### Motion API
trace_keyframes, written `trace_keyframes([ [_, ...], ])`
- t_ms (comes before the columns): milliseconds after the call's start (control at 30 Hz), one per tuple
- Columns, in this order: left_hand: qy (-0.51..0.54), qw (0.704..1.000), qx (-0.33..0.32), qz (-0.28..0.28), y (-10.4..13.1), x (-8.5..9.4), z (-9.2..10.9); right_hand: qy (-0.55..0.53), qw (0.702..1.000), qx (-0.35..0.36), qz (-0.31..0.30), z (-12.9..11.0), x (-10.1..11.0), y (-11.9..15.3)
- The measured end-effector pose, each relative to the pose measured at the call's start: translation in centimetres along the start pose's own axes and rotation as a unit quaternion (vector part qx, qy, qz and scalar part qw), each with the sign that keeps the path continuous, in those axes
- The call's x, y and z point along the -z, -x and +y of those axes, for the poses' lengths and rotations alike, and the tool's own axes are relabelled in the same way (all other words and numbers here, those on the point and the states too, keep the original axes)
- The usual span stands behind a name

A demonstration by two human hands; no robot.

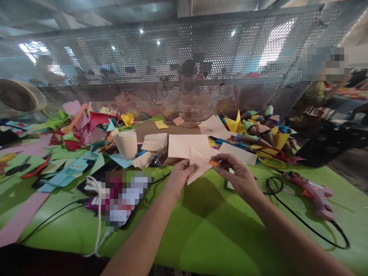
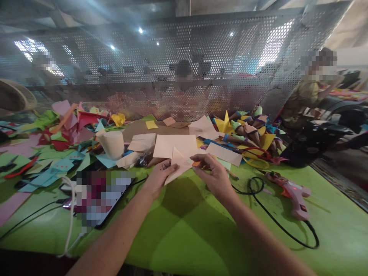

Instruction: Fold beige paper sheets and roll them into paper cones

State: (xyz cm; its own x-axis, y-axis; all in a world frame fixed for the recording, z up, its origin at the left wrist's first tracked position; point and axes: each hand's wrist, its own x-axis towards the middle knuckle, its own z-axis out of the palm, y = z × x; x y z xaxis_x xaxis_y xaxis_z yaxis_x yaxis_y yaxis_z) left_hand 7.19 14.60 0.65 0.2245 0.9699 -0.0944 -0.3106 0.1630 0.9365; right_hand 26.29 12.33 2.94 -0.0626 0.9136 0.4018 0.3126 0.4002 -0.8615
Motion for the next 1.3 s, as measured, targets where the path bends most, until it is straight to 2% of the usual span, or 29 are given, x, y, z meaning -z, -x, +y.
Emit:
trace_keyframes([
  [67,0.02,1.0,0.021,-0.012,0.1,-0.1,0.2,0.062,0.995,0.069,-0.024,-0.2,-0.1,0.1],
  [133,0.006,0.999,0.034,-0.038,0.3,-0.1,0.2,0.091,0.991,0.09,-0.031,0.0,-0.2,0.1],
  [200,-0.04,0.997,0.035,-0.048,0.4,0.0,0.3,0.083,0.995,0.053,-0.013,0.4,-0.2,0.1],
  [233,-0.072,0.996,0.024,-0.036,0.5,0.0,0.3,0.062,0.998,0.019,0.001,0.6,-0.2,0.0],
  [333,-0.175,0.981,-0.075,0.026,0.6,0.2,0.4,-0.048,0.995,-0.084,0.038,0.9,-0.1,-0.2],
  [367,-0.2,0.973,-0.112,0.03,0.7,0.1,0.5,-0.084,0.99,-0.107,0.045,0.9,-0.1,-0.2],
  [433,-0.23,0.961,-0.151,-0.008,1.0,-0.1,0.7,-0.134,0.981,-0.134,0.046,0.7,-0.2,-0.3],
  [533,-0.252,0.955,-0.141,-0.066,1.2,-0.6,0.6,-0.161,0.975,-0.149,0.03,0.3,-0.5,-0.1],
  [733,-0.333,0.933,-0.13,-0.042,1.1,-0.9,0.1,-0.089,0.988,-0.125,0.007,0.3,-1.1,0.4],
  [900,-0.416,0.897,-0.129,-0.08,1.3,-1.2,-0.3,-0.08,0.99,-0.11,0.029,0.5,-0.7,0.3],
  [1000,-0.41,0.899,-0.118,-0.098,1.3,-1.4,-0.4,-0.09,0.99,-0.103,0.026,0.5,-0.4,0.1],
  [1167,-0.394,0.904,-0.107,-0.13,1.4,-1.3,-0.1,-0.079,0.99,-0.11,-0.036,0.4,-0.6,0.1],
  [1300,-0.397,0.9,-0.09,-0.153,1.4,-1.2,-0.3,-0.074,0.99,-0.12,-0.005,0.5,-1.0,0.3],
])
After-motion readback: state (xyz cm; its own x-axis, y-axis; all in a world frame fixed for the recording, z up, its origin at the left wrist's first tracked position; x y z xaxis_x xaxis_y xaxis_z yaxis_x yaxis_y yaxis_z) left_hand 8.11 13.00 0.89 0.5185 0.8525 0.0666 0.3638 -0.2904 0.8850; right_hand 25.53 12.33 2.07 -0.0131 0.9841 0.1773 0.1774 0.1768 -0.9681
